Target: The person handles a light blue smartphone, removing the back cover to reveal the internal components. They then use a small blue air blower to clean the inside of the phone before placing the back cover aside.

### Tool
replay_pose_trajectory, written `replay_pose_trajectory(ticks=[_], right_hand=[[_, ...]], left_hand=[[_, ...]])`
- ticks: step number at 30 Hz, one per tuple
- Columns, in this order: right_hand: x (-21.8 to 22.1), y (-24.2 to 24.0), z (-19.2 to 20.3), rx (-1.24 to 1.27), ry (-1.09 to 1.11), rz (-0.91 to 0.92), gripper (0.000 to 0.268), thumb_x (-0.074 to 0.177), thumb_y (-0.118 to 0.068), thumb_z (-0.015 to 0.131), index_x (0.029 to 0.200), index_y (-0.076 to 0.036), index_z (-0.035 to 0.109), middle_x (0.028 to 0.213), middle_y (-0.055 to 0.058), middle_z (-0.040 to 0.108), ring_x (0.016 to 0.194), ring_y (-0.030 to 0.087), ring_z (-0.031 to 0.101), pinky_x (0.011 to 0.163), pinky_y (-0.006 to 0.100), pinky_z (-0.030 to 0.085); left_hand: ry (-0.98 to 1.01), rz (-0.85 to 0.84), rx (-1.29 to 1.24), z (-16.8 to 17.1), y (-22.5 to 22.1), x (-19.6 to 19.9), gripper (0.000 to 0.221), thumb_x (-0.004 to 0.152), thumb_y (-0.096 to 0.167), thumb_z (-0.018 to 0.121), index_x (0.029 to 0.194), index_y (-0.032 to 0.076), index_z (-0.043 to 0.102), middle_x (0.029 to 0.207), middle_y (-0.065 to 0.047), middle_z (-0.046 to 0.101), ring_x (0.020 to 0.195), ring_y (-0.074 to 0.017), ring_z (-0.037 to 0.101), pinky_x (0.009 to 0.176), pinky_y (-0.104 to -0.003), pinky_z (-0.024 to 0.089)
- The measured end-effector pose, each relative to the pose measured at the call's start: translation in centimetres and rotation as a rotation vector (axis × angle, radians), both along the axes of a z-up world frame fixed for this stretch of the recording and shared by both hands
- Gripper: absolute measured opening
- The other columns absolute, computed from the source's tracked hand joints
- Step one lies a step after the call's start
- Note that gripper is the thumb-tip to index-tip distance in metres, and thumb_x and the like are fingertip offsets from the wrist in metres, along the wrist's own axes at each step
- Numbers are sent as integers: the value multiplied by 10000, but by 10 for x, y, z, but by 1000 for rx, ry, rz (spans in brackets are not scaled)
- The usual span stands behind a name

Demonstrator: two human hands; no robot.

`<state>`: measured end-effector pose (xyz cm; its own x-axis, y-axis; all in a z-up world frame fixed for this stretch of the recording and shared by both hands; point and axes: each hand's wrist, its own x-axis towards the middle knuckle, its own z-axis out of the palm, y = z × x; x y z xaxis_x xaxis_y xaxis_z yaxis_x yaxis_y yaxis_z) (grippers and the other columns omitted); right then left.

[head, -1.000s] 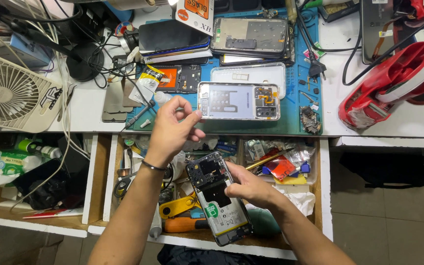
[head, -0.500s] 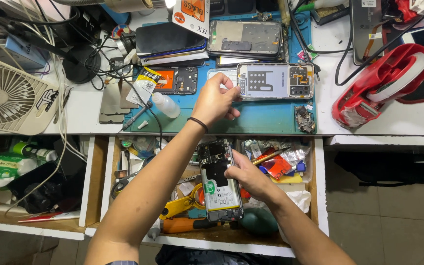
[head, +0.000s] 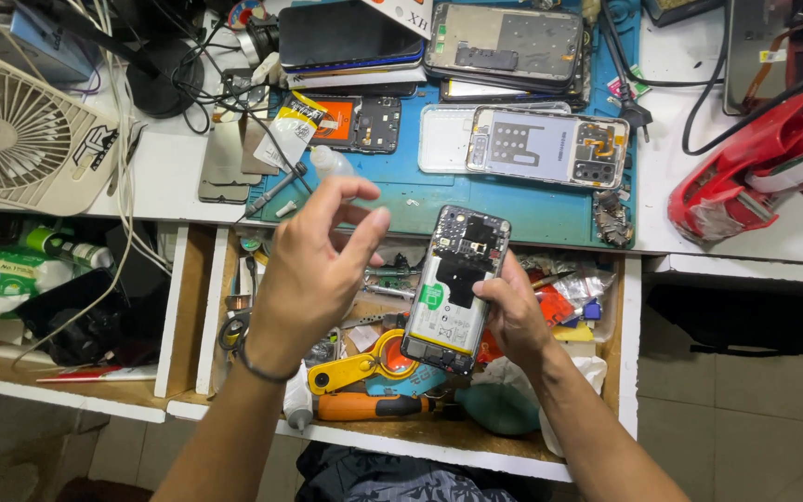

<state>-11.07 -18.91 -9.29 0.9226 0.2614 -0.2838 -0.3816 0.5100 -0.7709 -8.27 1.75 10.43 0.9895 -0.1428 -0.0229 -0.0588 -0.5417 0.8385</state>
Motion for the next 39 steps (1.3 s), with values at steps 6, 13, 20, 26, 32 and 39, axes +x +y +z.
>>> replay_pose_trajectory(ticks=[6,13,20,26,32,39], right_hand=[[-2,0,-14,24,-107,-87,512,791,-65,562,1300,-49,512,972,134,643,884,217,693,753,391,646],[-5,2,-23,28,-145,-73,586,781,-63,559,1361,-29,486,1019,148,637,914,197,661,814,386,614],[0,-3,-16,25,-174,39,693,749,-68,560,1431,-18,445,1039,184,644,909,226,668,799,414,613],[-9,3,9,-122,-136,162,620,828,-329,601,1347,-6,498,1205,152,647,1087,280,640,887,432,543],[-9,9,22,-216,-28,198,576,861,-251,627,1374,-23,493,1165,132,661,1022,257,655,856,401,567],[-10,10,23,-138,-21,221,598,879,-259,625,1402,-37,439,1197,142,629,1039,273,648,863,427,580]], left_hand=[[256,157,-230,-54,19,-70,555,1029,285,486,1435,-93,474,1294,-359,608,1201,-509,620,880,-567,626],[335,101,-344,-92,14,-84,519,985,307,630,1398,-7,603,1157,-284,740,990,-370,752,727,-436,641],[297,190,-479,-121,4,-91,415,903,147,757,1291,12,700,776,-130,692,577,-127,687,494,-264,575],[306,203,-564,-124,-7,-105,315,933,214,715,1211,78,662,904,-12,701,809,-95,672,696,-224,593],[375,227,-608,-126,-6,-110,274,929,203,730,1161,76,658,809,3,647,697,-68,609,590,-195,512],[399,237,-653,-126,-5,-112,237,931,173,741,1127,75,653,761,24,605,656,-41,568,589,-185,503]])
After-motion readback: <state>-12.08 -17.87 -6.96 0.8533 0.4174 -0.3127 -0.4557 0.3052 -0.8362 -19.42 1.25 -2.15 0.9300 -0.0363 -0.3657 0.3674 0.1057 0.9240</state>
